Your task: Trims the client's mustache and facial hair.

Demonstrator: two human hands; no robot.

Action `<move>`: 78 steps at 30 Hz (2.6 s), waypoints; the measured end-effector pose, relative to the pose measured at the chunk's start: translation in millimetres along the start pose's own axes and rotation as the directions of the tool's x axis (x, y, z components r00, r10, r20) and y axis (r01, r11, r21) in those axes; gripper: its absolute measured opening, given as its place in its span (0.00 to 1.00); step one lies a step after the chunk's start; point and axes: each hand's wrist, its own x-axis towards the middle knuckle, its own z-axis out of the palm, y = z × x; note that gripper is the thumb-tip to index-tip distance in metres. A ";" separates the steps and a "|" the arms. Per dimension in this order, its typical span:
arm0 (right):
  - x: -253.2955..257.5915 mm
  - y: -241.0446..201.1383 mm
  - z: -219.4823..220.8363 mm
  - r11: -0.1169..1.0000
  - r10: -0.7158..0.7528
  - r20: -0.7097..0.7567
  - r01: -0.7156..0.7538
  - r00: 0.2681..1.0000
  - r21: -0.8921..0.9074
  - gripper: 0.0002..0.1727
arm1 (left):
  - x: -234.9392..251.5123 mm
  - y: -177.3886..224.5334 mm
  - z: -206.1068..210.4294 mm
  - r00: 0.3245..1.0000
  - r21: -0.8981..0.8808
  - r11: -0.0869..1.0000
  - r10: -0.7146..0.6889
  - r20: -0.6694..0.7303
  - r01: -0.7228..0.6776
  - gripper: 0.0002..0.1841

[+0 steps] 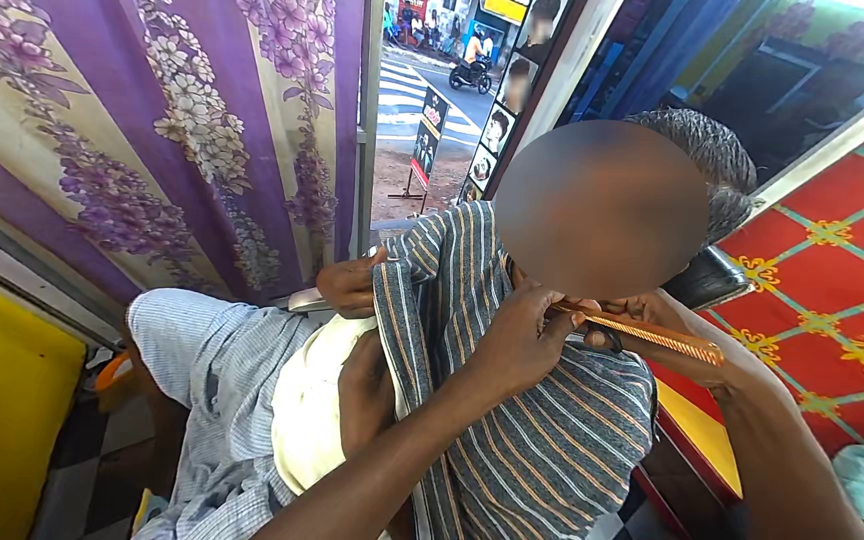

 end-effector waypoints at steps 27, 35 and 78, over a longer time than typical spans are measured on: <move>-18.7 -0.7 -0.8 0.998 0.051 0.098 -0.048 0.994 -0.032 0.21 | -3.2 1.3 -5.5 1.000 -0.008 1.000 0.017 -0.024 -0.017 0.09; -7.7 -2.1 0.0 0.999 0.023 0.080 -0.025 0.997 0.025 0.18 | 0.3 2.3 -6.5 1.000 0.005 1.000 -0.001 -0.023 0.001 0.09; -63.1 23.7 10.5 0.999 -0.002 0.113 0.007 0.994 -0.046 0.16 | 84.7 -51.4 -89.8 0.803 0.924 0.316 0.595 -0.017 -0.214 0.16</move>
